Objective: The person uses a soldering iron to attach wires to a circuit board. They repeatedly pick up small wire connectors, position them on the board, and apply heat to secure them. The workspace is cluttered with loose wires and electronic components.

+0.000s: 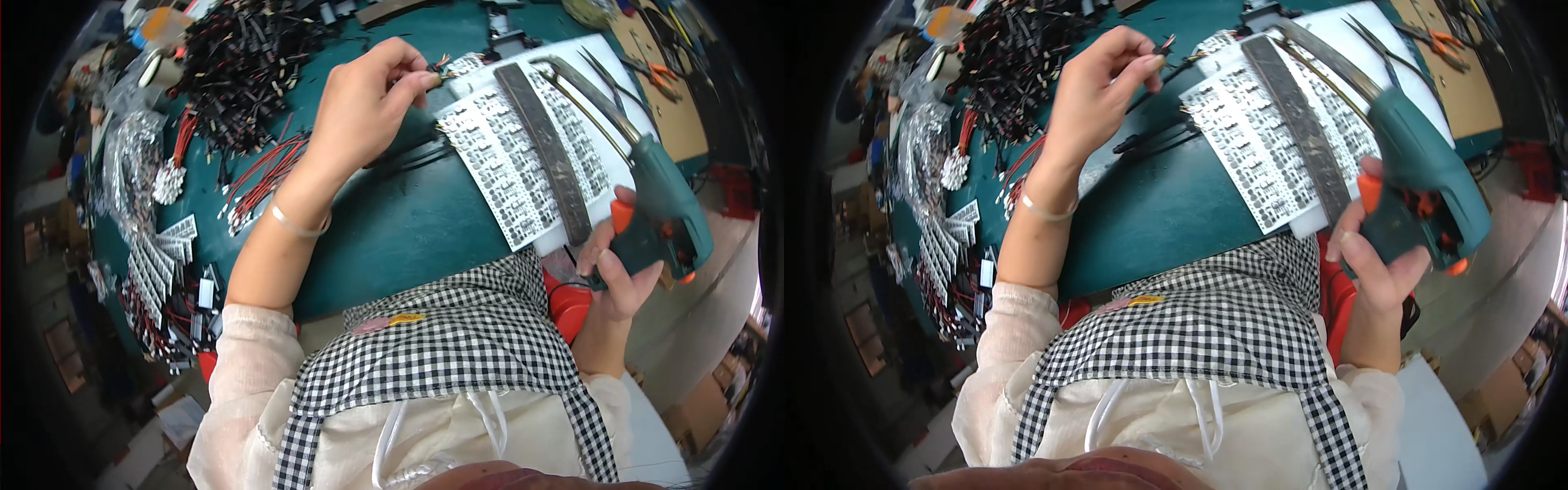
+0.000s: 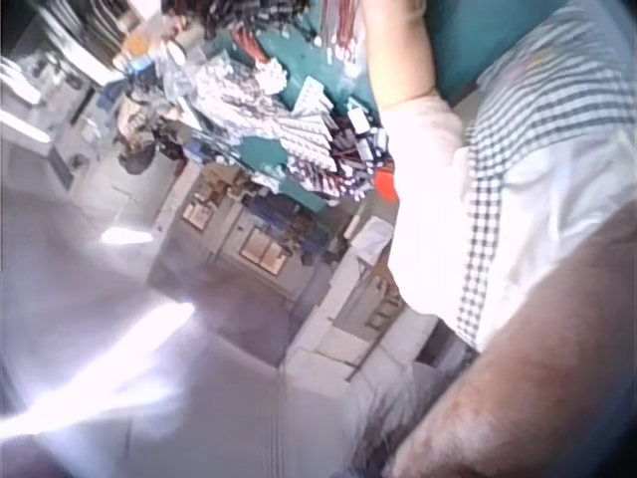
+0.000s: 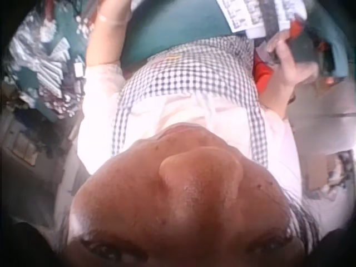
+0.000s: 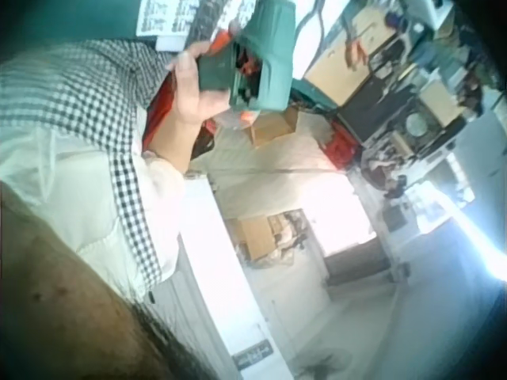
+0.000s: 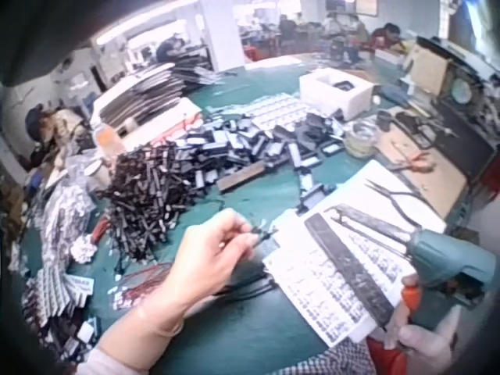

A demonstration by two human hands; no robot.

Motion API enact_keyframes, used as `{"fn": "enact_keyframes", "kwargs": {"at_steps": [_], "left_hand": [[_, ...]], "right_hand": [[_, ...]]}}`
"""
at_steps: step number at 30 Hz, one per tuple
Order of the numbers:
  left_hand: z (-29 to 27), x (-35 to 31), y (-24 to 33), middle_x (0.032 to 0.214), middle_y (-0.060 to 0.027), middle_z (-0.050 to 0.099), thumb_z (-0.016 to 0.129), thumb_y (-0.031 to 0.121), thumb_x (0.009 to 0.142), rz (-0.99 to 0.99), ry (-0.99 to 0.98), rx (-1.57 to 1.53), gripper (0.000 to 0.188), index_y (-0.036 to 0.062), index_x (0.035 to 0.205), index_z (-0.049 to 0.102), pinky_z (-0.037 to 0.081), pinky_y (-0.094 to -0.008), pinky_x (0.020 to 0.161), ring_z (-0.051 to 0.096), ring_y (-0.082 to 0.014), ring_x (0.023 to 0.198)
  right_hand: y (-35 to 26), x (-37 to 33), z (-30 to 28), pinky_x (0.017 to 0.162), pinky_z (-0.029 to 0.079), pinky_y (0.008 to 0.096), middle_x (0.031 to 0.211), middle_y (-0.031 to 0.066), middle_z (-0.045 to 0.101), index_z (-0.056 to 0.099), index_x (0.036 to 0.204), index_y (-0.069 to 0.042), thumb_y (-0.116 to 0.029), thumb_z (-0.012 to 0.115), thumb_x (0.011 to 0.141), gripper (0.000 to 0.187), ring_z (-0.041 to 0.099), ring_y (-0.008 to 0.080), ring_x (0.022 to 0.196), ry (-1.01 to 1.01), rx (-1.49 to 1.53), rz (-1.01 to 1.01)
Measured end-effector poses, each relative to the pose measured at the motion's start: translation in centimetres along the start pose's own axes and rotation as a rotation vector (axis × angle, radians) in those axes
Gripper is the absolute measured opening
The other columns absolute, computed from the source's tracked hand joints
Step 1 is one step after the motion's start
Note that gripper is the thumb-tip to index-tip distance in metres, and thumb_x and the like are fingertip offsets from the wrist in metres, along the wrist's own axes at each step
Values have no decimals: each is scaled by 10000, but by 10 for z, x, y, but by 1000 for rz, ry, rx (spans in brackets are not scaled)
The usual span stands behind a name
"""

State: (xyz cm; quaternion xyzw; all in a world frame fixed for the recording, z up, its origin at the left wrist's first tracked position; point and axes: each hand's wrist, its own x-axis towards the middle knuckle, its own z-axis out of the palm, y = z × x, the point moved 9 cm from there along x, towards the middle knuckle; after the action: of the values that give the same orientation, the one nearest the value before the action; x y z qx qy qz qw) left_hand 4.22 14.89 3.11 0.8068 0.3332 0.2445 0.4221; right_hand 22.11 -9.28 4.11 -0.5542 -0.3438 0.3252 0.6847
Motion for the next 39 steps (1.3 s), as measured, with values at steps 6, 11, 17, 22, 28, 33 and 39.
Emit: {"fn": "enact_keyframes", "kwargs": {"at_steps": [6,11,17,22,28,33,39], "left_hand": [[48,-40,39,739,-40,607,560,124,979,-103,-351,-664,134,-7,996,534,476,-220,644,578,-92,665],[79,-66,44,679,-50,586,539,162,990,-299,-502,-931,165,1,1025,533,469,-232,543,559,-112,571],[91,-75,49,666,-65,590,526,178,996,-364,-560,-974,177,6,1034,523,412,-186,419,543,-105,521],[93,-78,51,676,-69,596,530,159,995,-347,-590,-919,162,5,1039,509,365,-175,408,513,-74,511],[96,-81,50,682,-53,593,530,138,994,-325,-566,-865,129,14,1021,507,315,-165,403,447,-39,482],[99,-82,52,679,-42,596,524,133,998,-325,-592,-833,117,19,1020,510,302,-162,407,429,-27,473],[105,-87,50,659,-39,597,516,153,1004,-402,-646,-867,136,22,1036,518,292,-163,409,411,-22,456]], "right_hand": [[-8,9,22,497,471,246,873,193,606,369,1314,151,-1,658,762,641,561,147,551,35,17,-38],[-7,17,38,526,495,235,996,227,624,420,1289,144,77,654,760,583,605,136,639,6,5,-31],[-2,17,44,569,516,218,986,205,635,422,1293,139,75,679,758,597,624,135,698,-93,-121,-92],[-4,15,46,579,512,219,907,178,640,419,1303,126,82,674,758,603,617,122,686,-50,-83,-140],[0,14,45,581,508,215,859,155,643,416,1319,106,85,668,758,616,607,114,663,-32,-91,-98],[2,13,43,583,495,203,844,148,647,421,1319,98,104,660,754,614,602,103,656,-4,-100,-100],[-2,14,45,595,488,195,852,151,651,420,1319,95,131,654,745,620,604,97,670,-38,-182,-122]]}}
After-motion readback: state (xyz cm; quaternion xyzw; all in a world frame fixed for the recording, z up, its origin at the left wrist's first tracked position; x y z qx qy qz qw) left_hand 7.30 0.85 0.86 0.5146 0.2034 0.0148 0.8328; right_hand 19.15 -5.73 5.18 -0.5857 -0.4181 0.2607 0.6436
